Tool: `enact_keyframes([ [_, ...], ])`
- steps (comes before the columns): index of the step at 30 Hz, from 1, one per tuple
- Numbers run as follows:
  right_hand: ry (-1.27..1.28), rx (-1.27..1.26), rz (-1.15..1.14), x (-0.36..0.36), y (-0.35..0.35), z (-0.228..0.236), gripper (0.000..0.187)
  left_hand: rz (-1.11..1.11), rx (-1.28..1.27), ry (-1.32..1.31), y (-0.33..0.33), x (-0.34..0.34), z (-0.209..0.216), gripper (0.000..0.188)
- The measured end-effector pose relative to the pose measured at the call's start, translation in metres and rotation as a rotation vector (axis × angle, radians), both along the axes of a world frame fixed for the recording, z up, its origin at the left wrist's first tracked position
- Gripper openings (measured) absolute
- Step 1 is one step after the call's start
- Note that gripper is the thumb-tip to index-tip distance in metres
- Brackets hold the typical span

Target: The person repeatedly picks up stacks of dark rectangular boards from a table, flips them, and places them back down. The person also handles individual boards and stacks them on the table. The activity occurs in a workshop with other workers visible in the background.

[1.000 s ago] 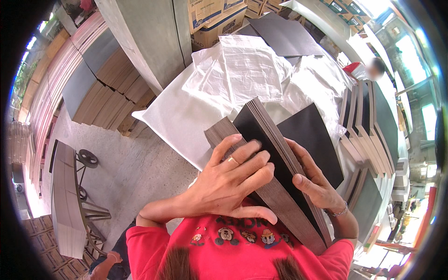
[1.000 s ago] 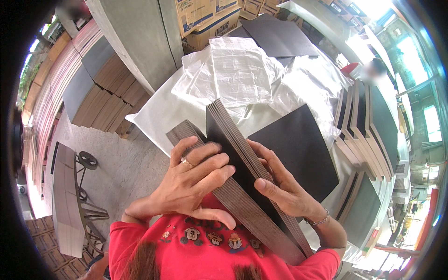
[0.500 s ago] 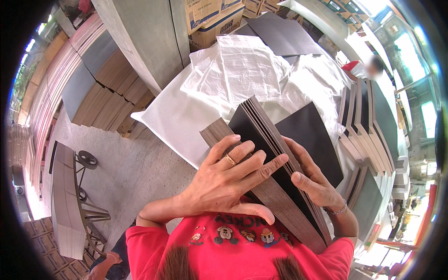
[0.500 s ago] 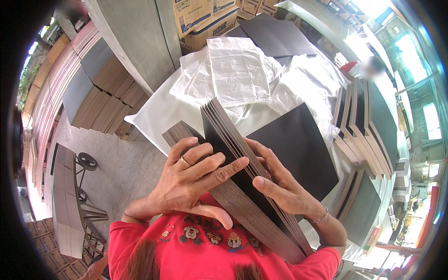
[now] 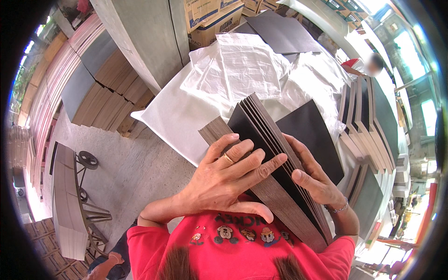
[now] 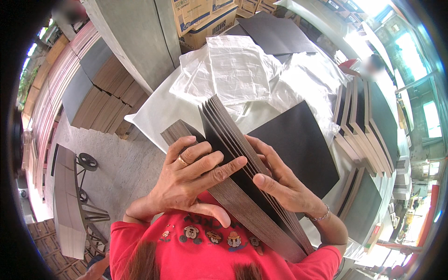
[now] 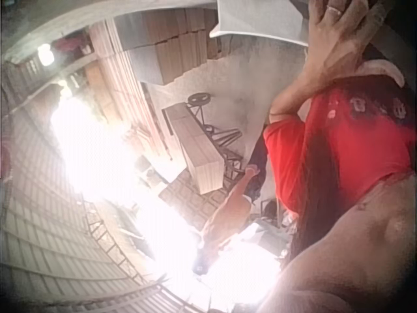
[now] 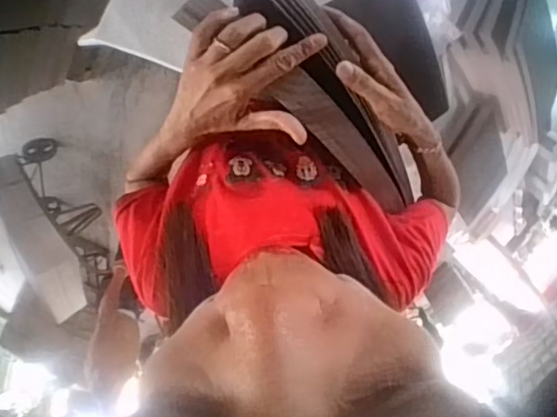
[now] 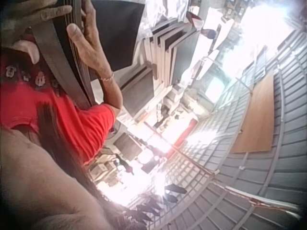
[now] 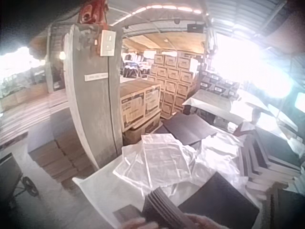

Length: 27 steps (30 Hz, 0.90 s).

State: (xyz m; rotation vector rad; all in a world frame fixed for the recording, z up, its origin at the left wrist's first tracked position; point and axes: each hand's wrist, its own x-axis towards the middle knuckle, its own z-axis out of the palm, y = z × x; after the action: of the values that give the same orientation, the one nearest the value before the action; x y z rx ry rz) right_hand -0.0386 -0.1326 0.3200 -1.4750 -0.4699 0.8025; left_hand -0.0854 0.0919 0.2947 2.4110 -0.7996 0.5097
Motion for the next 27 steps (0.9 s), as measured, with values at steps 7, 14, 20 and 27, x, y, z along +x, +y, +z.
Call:
enact_keyframes([
  [7,-0.011,-0.003,-0.019,-0.003,-0.003,-0.005,0.065,-0.019,-0.045,0.037,0.003,-0.004,-0.001,0.092],
  [14,-0.730,-0.498,0.043,0.022,-0.027,0.015,0.049,-0.034,-0.032,0.047,0.009,-0.005,0.006,0.071],
  [20,-1.067,-0.912,-0.143,0.067,-0.063,-0.005,0.043,-0.063,0.075,0.170,0.012,0.000,0.017,0.058],
  [27,-1.073,-1.307,-0.382,0.039,-0.203,0.039,0.042,-0.125,0.228,0.042,0.021,0.037,0.026,0.071],
])
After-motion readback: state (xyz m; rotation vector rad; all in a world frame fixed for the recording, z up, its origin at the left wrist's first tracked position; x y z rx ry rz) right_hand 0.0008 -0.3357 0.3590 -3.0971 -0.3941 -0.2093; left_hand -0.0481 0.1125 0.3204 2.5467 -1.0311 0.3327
